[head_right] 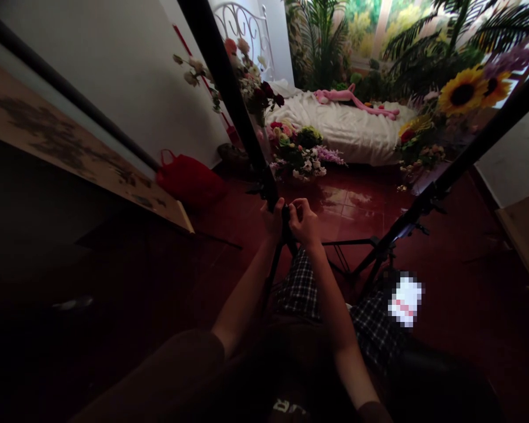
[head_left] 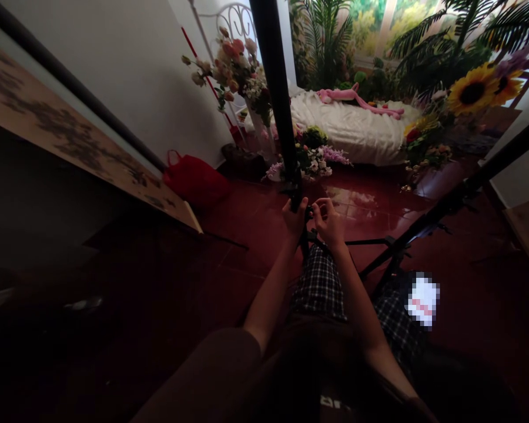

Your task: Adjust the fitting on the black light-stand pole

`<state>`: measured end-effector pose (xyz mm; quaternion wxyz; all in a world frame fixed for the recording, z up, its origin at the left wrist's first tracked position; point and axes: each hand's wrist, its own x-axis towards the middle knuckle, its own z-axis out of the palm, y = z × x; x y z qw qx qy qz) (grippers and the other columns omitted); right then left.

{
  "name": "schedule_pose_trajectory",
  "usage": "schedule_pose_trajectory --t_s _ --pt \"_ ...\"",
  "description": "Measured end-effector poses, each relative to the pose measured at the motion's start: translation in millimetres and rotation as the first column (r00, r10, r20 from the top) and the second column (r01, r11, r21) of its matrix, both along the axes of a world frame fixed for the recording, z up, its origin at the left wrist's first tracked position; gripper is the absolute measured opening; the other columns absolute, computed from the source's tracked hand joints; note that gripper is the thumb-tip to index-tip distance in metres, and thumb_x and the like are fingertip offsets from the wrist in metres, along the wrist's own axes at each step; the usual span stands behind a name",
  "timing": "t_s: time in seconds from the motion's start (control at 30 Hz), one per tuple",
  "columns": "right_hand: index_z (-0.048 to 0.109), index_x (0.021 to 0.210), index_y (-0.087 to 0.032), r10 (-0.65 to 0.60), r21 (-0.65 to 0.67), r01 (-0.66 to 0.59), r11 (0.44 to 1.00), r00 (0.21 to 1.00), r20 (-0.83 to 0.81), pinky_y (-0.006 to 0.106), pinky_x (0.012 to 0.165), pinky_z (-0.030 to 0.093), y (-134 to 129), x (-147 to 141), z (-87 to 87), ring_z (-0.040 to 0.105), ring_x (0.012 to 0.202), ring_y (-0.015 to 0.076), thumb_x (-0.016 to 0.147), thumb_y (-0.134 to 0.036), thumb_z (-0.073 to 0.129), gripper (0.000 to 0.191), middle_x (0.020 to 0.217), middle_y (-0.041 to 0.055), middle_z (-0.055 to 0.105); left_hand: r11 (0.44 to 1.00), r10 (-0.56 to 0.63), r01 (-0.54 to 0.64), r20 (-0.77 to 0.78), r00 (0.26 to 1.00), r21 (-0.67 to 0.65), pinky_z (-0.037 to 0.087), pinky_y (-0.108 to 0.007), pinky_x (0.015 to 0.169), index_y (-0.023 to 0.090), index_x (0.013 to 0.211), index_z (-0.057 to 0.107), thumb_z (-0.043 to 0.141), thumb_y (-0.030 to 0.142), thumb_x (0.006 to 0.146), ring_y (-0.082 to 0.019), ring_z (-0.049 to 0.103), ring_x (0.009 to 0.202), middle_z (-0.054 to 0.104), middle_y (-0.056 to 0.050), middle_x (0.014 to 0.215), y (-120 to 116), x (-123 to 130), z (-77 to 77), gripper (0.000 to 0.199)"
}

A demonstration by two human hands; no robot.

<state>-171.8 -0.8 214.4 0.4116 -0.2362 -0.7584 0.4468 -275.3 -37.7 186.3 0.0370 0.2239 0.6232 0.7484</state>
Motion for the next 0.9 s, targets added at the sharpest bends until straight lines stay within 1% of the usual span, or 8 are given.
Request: schedule_pose_trajectory --t_s 0.1,0.2,0.4,0.5,0.63,0.7,0.83,0.9 --pt "0.051 0.097 -0.024 0.028 -0.046 -0.028 0.999 1.0 0.0 0.022 0.056 0.045 5.1 -3.6 1.8 0.058 0.056 0.0114 0.094 -0.045 0.049 0.021 0.067 -0.0052 0.057 1.0 -0.003 0.003 0.025 1.0 0.017 0.042 -0.021 0.046 0.017 0.067 0.055 0.07 0.049 0.075 -0.009 0.056 0.047 0.06 0.0 0.058 2.1 -1.1 -0.4 0.036" --pt "0.048 0.095 -0.025 0.075 -0.203 -0.085 0.975 0.996 -0.056 0.019 0.05 0.043 10.5 -9.7 2.0 0.055 0.051 0.0092 0.092 -0.046 0.054 0.022 0.062 -0.0076 0.053 0.999 0.002 -0.003 0.042 0.999 0.039 0.041 -0.02 0.045 0.017 0.065 0.054 0.071 0.051 0.073 -0.009 0.055 0.046 0.058 0.002 0.056 3.5 -1.3 0.0 0.039" --pt "0.04 0.095 -0.026 0.179 -0.603 -0.21 0.769 0.977 -0.112 0.018 0.037 0.043 16.8 -9.7 -1.3 0.056 0.038 0.0094 0.081 -0.058 0.067 0.045 0.058 -0.0094 0.058 0.999 0.027 -0.028 0.061 0.998 0.024 0.039 -0.02 0.044 0.017 0.064 0.052 0.07 0.05 0.073 -0.009 0.054 0.045 0.057 0.002 0.054 2.0 2.8 7.9 0.039" --pt "0.039 0.096 -0.026 0.179 -0.62 -0.23 0.75 0.973 -0.145 0.019 0.038 0.046 12.2 -7.4 -5.5 0.06 0.039 0.0108 0.079 -0.062 0.067 0.049 0.058 -0.0093 0.06 0.999 0.046 -0.047 0.047 0.998 0.021 0.039 -0.02 0.045 0.018 0.064 0.052 0.069 0.05 0.074 -0.009 0.054 0.045 0.056 0.003 0.054 1.4 2.7 7.1 0.038" --pt "0.041 0.098 -0.026 0.082 -0.525 -0.169 0.834 0.979 -0.184 0.017 0.034 0.039 4.8 -14.9 -9.1 0.056 0.037 0.0087 0.081 -0.061 0.064 0.045 0.059 -0.0091 0.06 0.999 0.044 -0.045 0.017 0.999 0.013 0.04 -0.021 0.048 0.018 0.065 0.053 0.069 0.053 0.074 -0.01 0.054 0.047 0.057 0.002 0.056 3.0 -1.7 1.0 0.04" --pt "0.043 0.098 -0.026 0.067 -0.518 -0.148 0.843 0.983 -0.172 0.017 0.033 0.036 5.3 -17.5 -7.4 0.054 0.036 0.0079 0.084 -0.058 0.061 0.04 0.059 -0.0091 0.059 0.999 0.032 -0.032 0.002 0.999 0.001 0.04 -0.021 0.049 0.018 0.067 0.054 0.068 0.057 0.075 -0.01 0.054 0.049 0.057 0.002 0.057 3.7 -4.6 -1.5 0.042" --pt "0.047 0.105 -0.024 0.317 -0.649 -0.312 0.693 0.941 -0.114 0.023 0.049 0.052 18.0 7.5 -0.1 0.066 0.051 0.0132 0.087 -0.054 0.059 0.037 0.065 -0.0045 0.067 0.997 0.072 -0.074 -0.067 0.995 -0.024 0.045 -0.024 0.059 0.018 0.077 0.057 0.059 0.064 0.08 -0.013 0.058 0.061 0.06 -0.001 0.068 -0.3 -0.6 -11.8 0.045" --pt "0.052 0.106 -0.023 0.379 -0.642 -0.358 0.678 0.919 -0.111 0.027 0.063 0.058 28.0 39.3 0.3 0.073 0.068 0.0155 0.083 -0.053 0.065 0.039 0.08 0.0015 0.074 0.992 0.118 -0.122 -0.085 0.989 -0.033 0.049 -0.027 0.072 0.019 0.095 0.059 0.053 0.062 0.086 -0.016 0.063 0.078 0.065 -0.005 0.088 -7.3 13.9 -27.4 0.044"
